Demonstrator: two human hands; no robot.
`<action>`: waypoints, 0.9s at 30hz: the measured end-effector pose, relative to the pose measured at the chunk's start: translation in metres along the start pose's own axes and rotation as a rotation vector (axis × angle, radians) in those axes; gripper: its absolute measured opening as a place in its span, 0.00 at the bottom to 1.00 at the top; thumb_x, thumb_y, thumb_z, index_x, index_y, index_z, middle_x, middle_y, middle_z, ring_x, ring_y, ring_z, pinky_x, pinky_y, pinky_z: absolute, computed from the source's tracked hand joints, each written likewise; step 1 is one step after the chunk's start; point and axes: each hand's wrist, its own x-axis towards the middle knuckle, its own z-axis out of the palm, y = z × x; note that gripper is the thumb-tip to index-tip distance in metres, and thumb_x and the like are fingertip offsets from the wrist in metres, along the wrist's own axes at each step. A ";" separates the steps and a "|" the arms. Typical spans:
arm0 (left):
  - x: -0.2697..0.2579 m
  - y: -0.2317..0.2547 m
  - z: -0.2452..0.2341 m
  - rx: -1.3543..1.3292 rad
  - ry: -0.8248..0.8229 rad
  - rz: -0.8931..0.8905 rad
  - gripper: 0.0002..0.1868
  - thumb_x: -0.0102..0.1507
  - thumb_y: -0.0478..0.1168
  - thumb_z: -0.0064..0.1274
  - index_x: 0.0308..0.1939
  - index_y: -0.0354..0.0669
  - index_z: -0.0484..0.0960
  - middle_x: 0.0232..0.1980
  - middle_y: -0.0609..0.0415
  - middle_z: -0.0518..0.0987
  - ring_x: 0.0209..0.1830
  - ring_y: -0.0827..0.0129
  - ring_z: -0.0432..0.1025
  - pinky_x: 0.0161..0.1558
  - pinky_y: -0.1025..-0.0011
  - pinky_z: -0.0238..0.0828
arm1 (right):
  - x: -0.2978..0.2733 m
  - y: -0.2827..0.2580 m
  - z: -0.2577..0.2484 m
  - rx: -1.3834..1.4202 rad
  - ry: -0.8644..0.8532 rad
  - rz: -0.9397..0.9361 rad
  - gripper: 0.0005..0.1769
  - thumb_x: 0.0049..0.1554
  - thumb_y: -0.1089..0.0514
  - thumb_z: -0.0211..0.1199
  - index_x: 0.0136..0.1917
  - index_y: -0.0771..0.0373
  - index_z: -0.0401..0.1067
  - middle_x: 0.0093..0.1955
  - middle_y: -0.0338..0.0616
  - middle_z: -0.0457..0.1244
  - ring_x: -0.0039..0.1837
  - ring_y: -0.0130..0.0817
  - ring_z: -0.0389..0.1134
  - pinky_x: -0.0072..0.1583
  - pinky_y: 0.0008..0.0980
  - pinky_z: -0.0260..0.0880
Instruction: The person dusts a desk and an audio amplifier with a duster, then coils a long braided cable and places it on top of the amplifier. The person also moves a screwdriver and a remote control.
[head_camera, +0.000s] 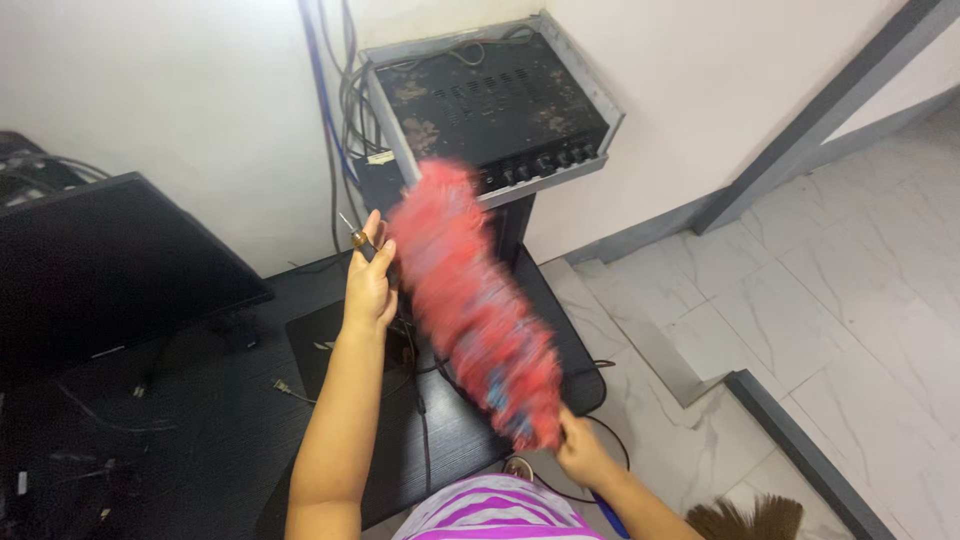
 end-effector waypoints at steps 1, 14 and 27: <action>0.001 0.000 -0.004 0.000 0.004 0.004 0.35 0.66 0.36 0.49 0.78 0.56 0.60 0.82 0.55 0.57 0.72 0.71 0.61 0.49 0.76 0.71 | -0.001 -0.007 -0.002 0.154 -0.049 0.139 0.33 0.55 0.61 0.56 0.73 0.65 0.58 0.56 0.48 0.69 0.55 0.35 0.69 0.57 0.34 0.69; 0.020 -0.025 -0.088 -0.020 -0.076 0.227 0.35 0.70 0.34 0.49 0.81 0.44 0.57 0.87 0.44 0.53 0.86 0.58 0.48 0.79 0.59 0.44 | 0.031 -0.067 0.004 -0.003 -0.154 -0.105 0.41 0.45 0.70 0.50 0.74 0.69 0.59 0.56 0.57 0.70 0.58 0.49 0.73 0.59 0.37 0.71; -0.027 0.005 -0.101 -0.017 0.061 0.010 0.37 0.66 0.39 0.48 0.79 0.55 0.55 0.84 0.50 0.51 0.82 0.58 0.48 0.70 0.50 0.51 | 0.218 -0.124 0.070 0.714 -0.301 0.470 0.13 0.65 0.62 0.53 0.62 0.67 0.61 0.35 0.40 0.63 0.24 0.25 0.56 0.25 0.29 0.57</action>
